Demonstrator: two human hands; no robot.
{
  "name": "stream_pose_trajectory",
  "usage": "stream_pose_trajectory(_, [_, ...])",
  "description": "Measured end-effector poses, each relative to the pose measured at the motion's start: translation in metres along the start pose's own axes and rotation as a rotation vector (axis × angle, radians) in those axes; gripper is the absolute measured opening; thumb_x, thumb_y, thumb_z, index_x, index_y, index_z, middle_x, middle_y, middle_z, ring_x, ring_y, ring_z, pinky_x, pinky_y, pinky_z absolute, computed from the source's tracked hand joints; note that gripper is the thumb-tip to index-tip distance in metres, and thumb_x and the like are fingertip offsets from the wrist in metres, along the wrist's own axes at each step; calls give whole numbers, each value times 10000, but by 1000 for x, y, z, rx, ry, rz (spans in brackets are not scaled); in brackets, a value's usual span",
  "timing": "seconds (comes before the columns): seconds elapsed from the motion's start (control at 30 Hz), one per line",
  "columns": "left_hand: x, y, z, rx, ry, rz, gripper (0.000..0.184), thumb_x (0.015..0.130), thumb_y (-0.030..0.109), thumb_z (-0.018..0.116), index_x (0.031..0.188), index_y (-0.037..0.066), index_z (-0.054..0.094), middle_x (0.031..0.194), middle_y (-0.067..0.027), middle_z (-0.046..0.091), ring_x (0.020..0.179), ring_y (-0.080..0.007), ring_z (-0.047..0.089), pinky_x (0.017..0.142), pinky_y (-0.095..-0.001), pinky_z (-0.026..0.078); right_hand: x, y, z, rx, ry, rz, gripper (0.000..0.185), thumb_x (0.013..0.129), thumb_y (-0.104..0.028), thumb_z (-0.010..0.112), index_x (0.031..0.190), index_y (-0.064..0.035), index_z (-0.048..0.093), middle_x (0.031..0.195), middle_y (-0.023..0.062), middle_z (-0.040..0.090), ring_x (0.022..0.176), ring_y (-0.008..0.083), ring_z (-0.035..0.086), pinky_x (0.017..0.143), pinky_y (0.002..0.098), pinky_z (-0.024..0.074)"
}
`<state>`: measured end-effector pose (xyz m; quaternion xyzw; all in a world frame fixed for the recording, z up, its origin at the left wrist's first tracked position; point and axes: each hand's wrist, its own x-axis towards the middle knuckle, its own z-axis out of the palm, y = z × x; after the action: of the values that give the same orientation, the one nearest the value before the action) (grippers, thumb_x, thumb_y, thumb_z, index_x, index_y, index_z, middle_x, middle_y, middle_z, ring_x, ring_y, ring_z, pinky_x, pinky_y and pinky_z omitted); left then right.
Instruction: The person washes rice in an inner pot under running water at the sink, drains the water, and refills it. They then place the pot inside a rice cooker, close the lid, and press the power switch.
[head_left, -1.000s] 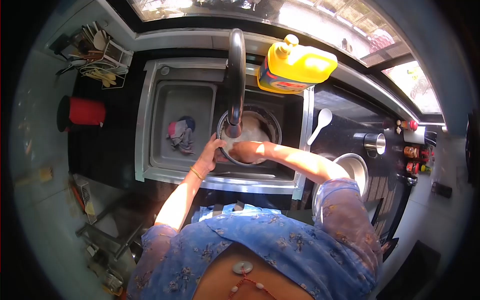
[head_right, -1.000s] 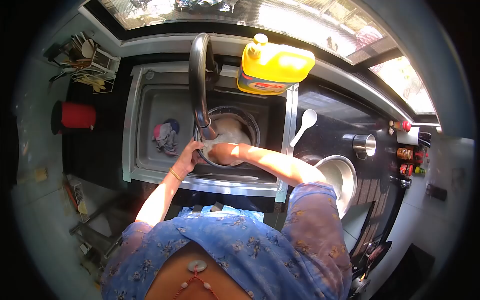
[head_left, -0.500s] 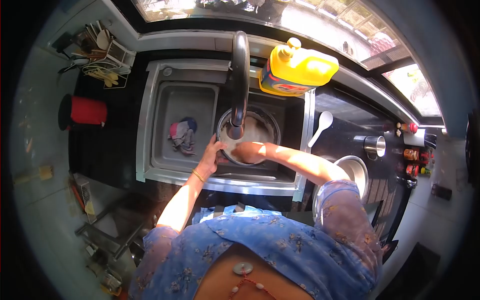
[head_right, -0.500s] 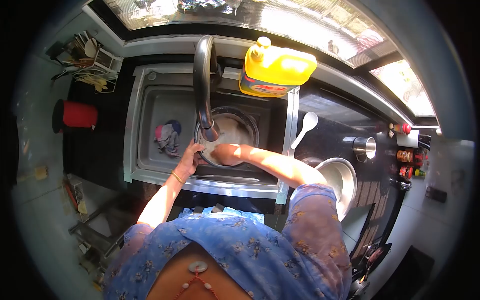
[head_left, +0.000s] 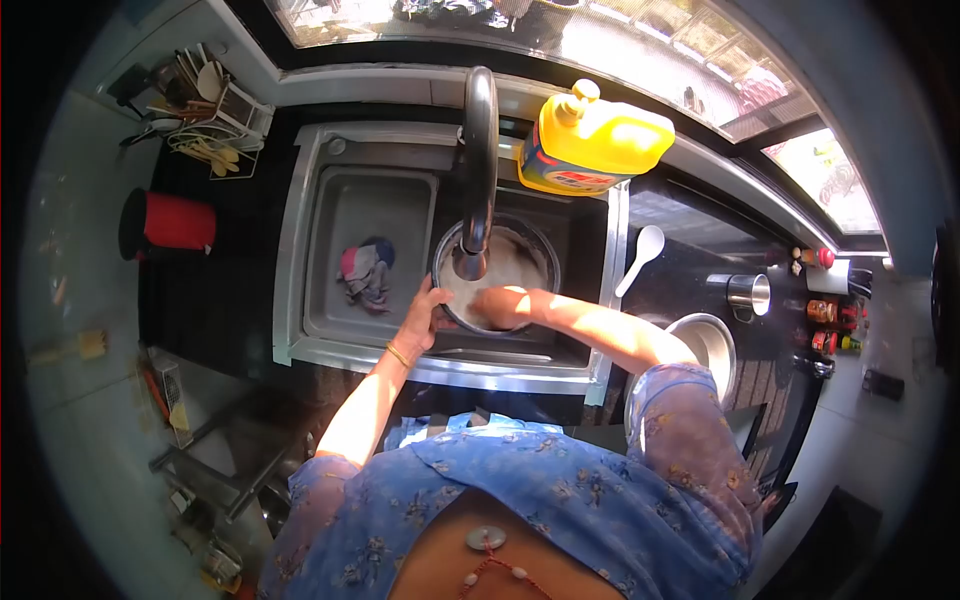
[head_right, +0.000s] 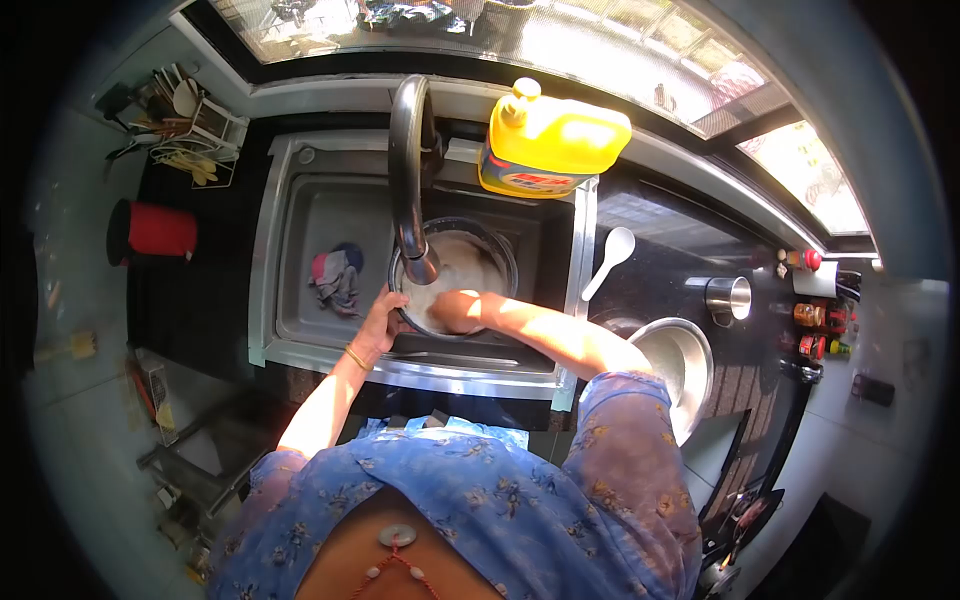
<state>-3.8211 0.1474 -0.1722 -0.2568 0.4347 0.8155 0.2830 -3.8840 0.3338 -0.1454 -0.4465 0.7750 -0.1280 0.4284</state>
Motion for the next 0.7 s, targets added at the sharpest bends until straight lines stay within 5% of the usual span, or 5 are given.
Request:
stream_pose_trajectory(0.2, [-23,0,9,8,-37,11,628,729,253,608,1317,169,404,1071,-57,542,894,-207,609,629,-372,527,38,15,-1,-240,536,-422,188,753,-106,583,907,-55,678,914,163,668,874,347,637,756,418,511])
stream_pose_trajectory(0.27, [-22,0,3,-17,-18,14,640,728,251,606,1327,171,394,1072,-60,542,895,-209,609,628,-369,528,20,20,-21,189,588,44,204,730,-129,594,901,-71,689,929,139,673,923,332,632,785,391,512])
stream_pose_trajectory(0.43, [-11,4,4,-9,72,75,637,729,241,603,1323,163,387,1074,-61,541,864,-210,614,629,-367,526,7,35,3,-359,20,78,245,765,-113,553,966,-71,686,971,147,671,948,257,640,808,360,518])
stream_pose_trajectory(0.63, [-20,9,17,53,12,34,517,750,225,581,1231,109,431,1105,-97,544,915,-244,609,704,-422,553,37,9,15,-49,229,-210,187,831,-111,533,967,-66,654,1042,182,610,937,320,602,817,363,498])
stream_pose_trajectory(0.7, [-23,9,14,33,20,45,511,748,230,584,1223,118,435,1089,-93,547,902,-241,613,688,-412,554,60,38,16,-801,516,-452,167,810,-106,540,929,-71,651,984,157,633,930,324,621,790,389,497])
